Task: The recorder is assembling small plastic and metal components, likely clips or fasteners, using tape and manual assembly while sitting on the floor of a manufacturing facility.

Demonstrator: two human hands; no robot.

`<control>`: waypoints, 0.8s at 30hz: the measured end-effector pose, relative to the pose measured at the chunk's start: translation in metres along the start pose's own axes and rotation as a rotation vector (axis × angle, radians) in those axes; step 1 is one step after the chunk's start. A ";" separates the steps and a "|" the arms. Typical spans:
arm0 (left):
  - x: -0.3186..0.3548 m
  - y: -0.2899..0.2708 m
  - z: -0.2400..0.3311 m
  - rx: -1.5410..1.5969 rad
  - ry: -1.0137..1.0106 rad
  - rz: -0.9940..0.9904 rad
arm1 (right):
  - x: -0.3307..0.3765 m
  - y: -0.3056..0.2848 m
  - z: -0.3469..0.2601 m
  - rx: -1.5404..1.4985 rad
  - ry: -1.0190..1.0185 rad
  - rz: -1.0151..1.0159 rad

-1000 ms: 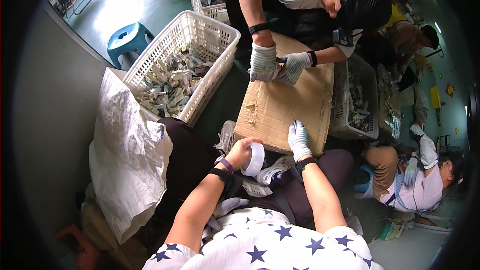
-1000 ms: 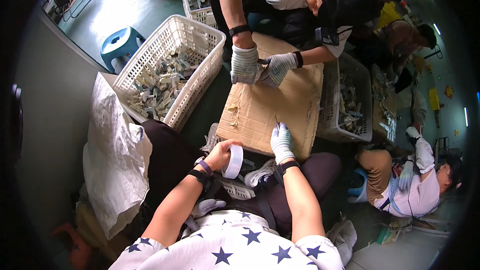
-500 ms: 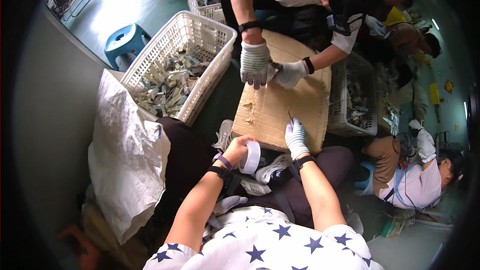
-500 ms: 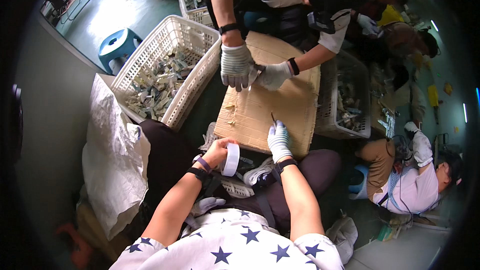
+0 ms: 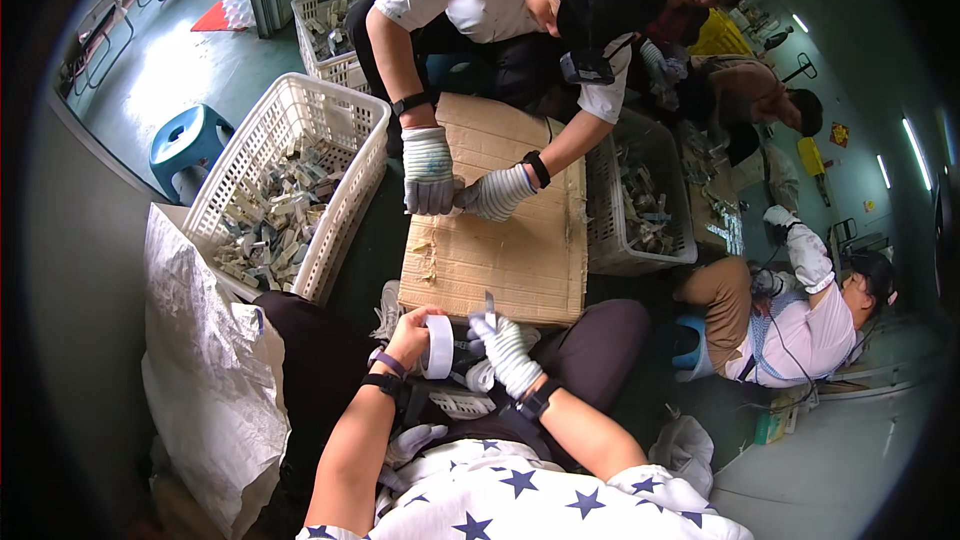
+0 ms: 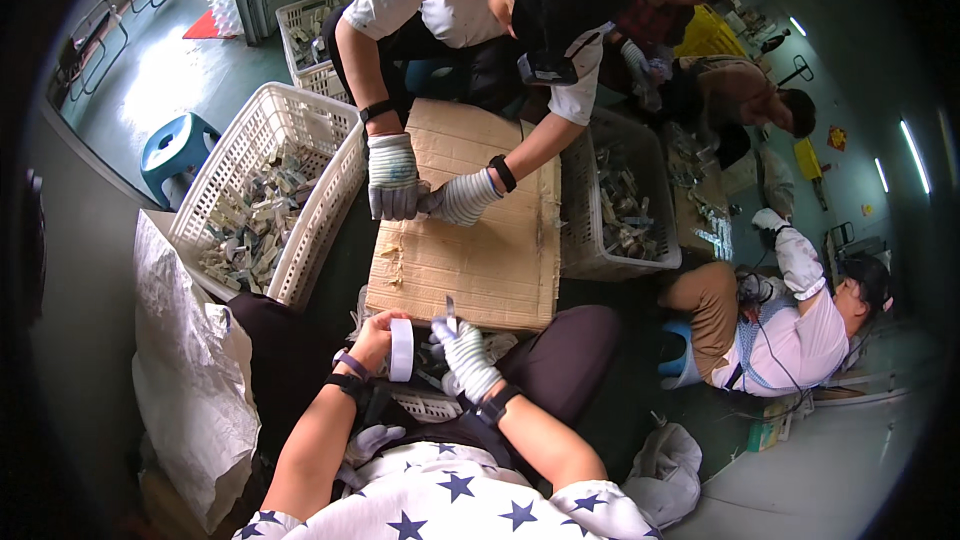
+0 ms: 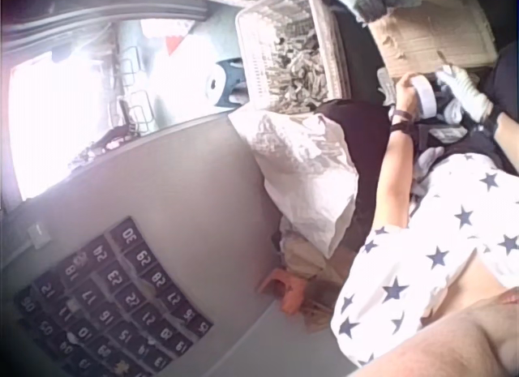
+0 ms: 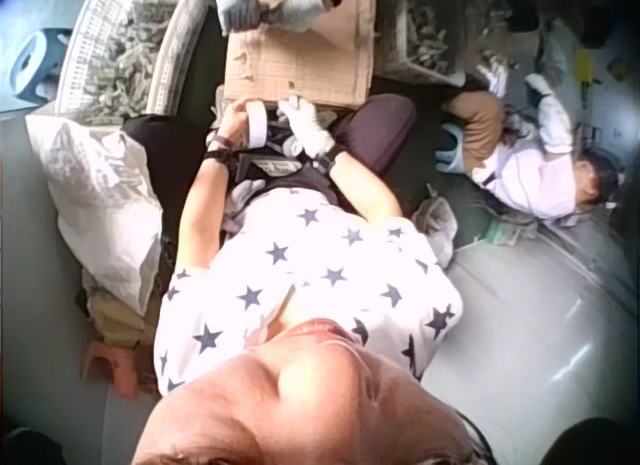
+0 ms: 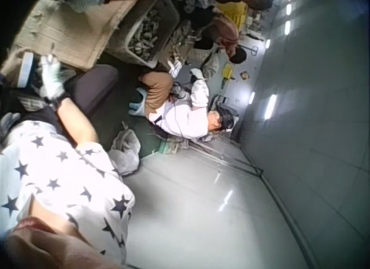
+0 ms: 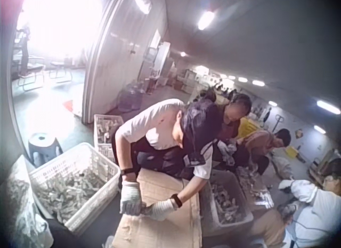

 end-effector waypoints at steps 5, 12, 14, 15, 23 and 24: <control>-0.010 0.008 -0.007 -0.007 0.001 -0.028 | 0.032 0.035 0.014 -0.565 0.233 -0.229; -0.003 0.006 -0.004 0.266 -0.048 -0.053 | 0.041 0.060 -0.011 -0.539 0.125 -0.340; -0.002 0.006 0.001 0.256 -0.024 -0.039 | 0.036 0.062 -0.005 -0.643 0.071 -0.365; -0.001 0.006 0.000 0.315 -0.081 -0.027 | 0.035 0.067 -0.004 -0.704 0.113 -0.379; -0.010 -0.003 -0.004 -0.079 0.043 -0.059 | 0.056 0.062 -0.028 -0.079 -0.001 -0.619; -0.009 0.000 -0.001 -0.110 0.064 -0.072 | 0.063 0.065 -0.046 0.012 -0.097 -0.641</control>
Point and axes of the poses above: each hand's wrist, its own x-axis away from the middle knuckle, its own y-axis out of the palm, z = x × y, the point moved 8 cm from there along -x, towards the middle knuckle, and after that the axes turned 8 degrees about x, right-handed, at the moved point
